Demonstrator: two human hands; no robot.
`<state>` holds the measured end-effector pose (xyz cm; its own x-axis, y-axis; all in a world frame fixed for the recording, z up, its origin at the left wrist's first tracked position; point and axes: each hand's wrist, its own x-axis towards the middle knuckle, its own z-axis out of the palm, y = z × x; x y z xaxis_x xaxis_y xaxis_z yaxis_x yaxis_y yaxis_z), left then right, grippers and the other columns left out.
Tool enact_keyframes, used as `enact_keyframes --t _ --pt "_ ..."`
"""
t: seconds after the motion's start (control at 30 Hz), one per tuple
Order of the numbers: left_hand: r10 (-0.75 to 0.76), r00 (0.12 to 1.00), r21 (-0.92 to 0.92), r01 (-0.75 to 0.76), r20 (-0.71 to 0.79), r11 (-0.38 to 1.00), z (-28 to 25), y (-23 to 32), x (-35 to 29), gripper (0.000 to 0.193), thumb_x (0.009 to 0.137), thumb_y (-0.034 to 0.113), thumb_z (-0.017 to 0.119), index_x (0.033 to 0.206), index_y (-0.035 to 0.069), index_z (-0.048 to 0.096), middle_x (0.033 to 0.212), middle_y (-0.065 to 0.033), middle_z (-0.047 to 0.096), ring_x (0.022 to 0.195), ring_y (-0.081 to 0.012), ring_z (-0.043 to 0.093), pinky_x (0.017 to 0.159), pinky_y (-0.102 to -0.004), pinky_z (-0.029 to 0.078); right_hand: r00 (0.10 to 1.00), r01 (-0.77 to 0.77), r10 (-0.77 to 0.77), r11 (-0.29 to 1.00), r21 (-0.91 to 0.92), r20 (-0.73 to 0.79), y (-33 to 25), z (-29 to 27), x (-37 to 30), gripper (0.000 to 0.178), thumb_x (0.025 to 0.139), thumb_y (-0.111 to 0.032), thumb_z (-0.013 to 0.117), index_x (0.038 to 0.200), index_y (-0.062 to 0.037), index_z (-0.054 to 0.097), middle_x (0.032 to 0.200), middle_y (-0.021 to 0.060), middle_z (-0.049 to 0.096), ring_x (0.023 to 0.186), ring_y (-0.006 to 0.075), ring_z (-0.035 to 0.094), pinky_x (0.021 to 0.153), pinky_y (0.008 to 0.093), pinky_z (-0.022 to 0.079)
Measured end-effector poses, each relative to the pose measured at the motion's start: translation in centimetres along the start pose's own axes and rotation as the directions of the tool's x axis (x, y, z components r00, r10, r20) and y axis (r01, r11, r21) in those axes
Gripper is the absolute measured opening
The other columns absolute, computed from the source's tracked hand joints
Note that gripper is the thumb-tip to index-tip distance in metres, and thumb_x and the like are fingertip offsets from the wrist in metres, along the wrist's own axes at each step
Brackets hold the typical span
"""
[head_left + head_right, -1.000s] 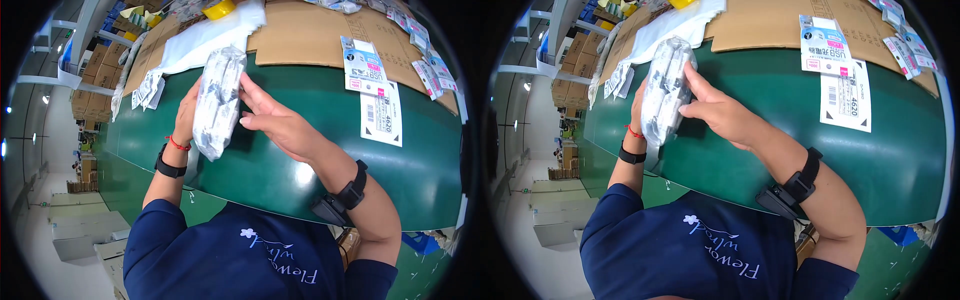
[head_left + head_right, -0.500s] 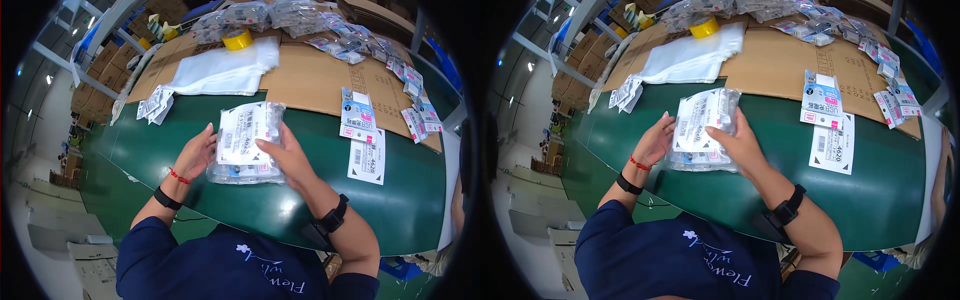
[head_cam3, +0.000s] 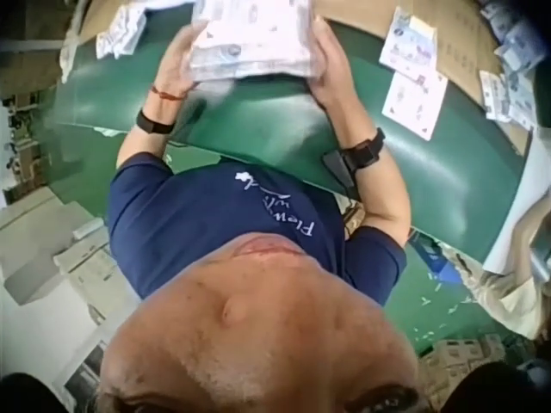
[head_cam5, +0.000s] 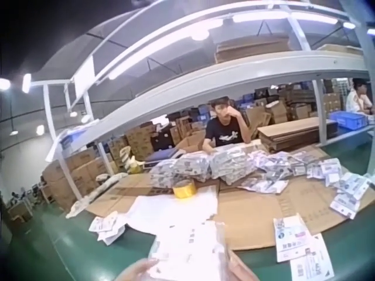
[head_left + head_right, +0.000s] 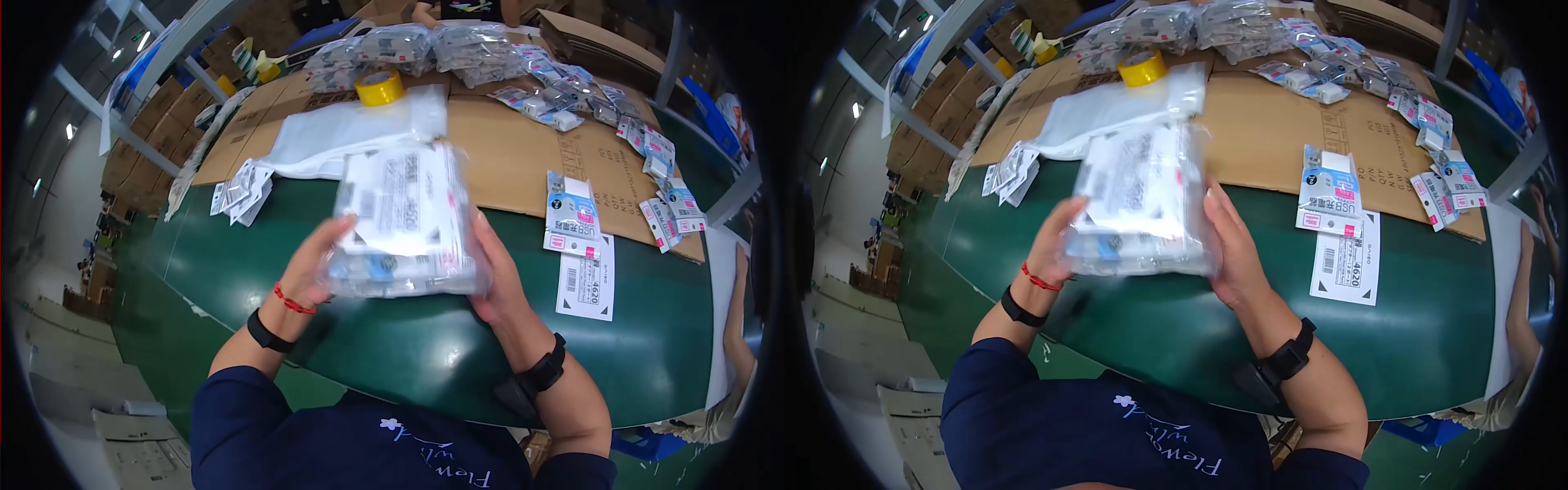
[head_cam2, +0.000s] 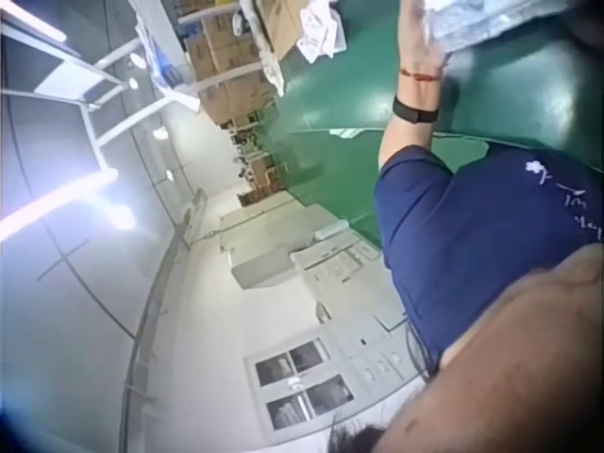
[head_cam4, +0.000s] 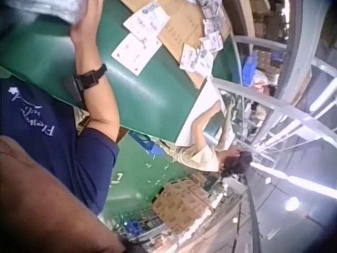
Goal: The person picks up a plastic bag and places it on the table, then packs several USB chargers into it one at a time. Finally, they place a paper label inside the bag and set the completed package aside.
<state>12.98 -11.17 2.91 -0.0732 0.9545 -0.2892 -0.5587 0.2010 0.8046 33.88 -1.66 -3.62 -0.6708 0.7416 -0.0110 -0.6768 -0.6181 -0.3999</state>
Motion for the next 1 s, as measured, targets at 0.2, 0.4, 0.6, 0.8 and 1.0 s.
enact_keyframes --t 0.2,0.4,0.6,0.8,1.0 --pt "0.186 0.939 -0.424 -0.048 0.289 0.905 2.1 6.4 9.1 0.049 0.091 0.031 0.055 0.127 0.000 0.046 0.124 -0.0179 0.055 0.108 -0.0310 0.058 0.096 -0.0427 0.047 0.988 -0.038 -0.003 0.965 -0.260 -0.155 -0.2 -1.3 0.5 0.057 0.094 -0.017 0.051 0.142 -0.0026 0.025 0.126 0.0152 0.052 0.109 0.0219 0.055 0.089 0.0352 0.048" --pt "0.370 0.929 -0.140 -0.368 -0.018 0.919 3.6 9.6 23.8 0.045 0.091 0.032 0.055 0.121 0.000 0.048 0.121 -0.0173 0.057 0.105 -0.0326 0.059 0.095 -0.0436 0.047 0.989 -0.120 0.077 0.918 -0.378 -0.127 -0.1 -2.2 0.7 0.061 0.094 -0.019 0.052 0.144 -0.0029 0.020 0.123 0.0151 0.053 0.103 0.0204 0.056 0.084 0.0337 0.048" --pt "0.550 0.834 -0.197 -0.547 -0.045 0.813 7.9 13.1 33.0 0.064 0.090 0.040 0.057 0.137 0.004 0.034 0.146 -0.0180 0.030 0.134 -0.0335 0.029 0.109 -0.0453 0.028 0.977 -0.168 0.111 0.927 -0.335 -0.182 -1.0 -1.7 0.7 0.058 0.095 -0.019 0.051 0.143 -0.0028 0.024 0.121 0.0146 0.054 0.102 0.0194 0.056 0.085 0.0322 0.047" --pt "0.476 0.878 -0.105 -0.469 0.045 0.877 7.8 8.1 37.6 0.075 0.090 0.051 0.051 0.145 0.009 0.021 0.149 -0.0148 0.022 0.141 -0.0308 0.014 0.113 -0.0448 0.012 0.981 -0.190 0.157 0.895 -0.403 -0.113 -1.1 -2.2 1.0 0.049 0.095 -0.017 0.050 0.139 -0.0030 0.033 0.121 0.0134 0.055 0.103 0.0175 0.055 0.085 0.0310 0.047" --pt "0.472 0.867 -0.130 -0.456 0.160 0.881 7.6 9.1 38.1 0.089 0.090 0.053 0.048 0.148 0.007 -0.001 0.154 -0.0160 -0.002 0.143 -0.0286 0.000 0.114 -0.0459 0.004 0.985 -0.172 0.151 0.876 -0.451 -0.083 -1.0 -2.7 1.2 0.046 0.096 -0.016 0.049 0.138 -0.0032 0.036 0.121 0.0124 0.055 0.103 0.0164 0.055 0.085 0.0297 0.047"
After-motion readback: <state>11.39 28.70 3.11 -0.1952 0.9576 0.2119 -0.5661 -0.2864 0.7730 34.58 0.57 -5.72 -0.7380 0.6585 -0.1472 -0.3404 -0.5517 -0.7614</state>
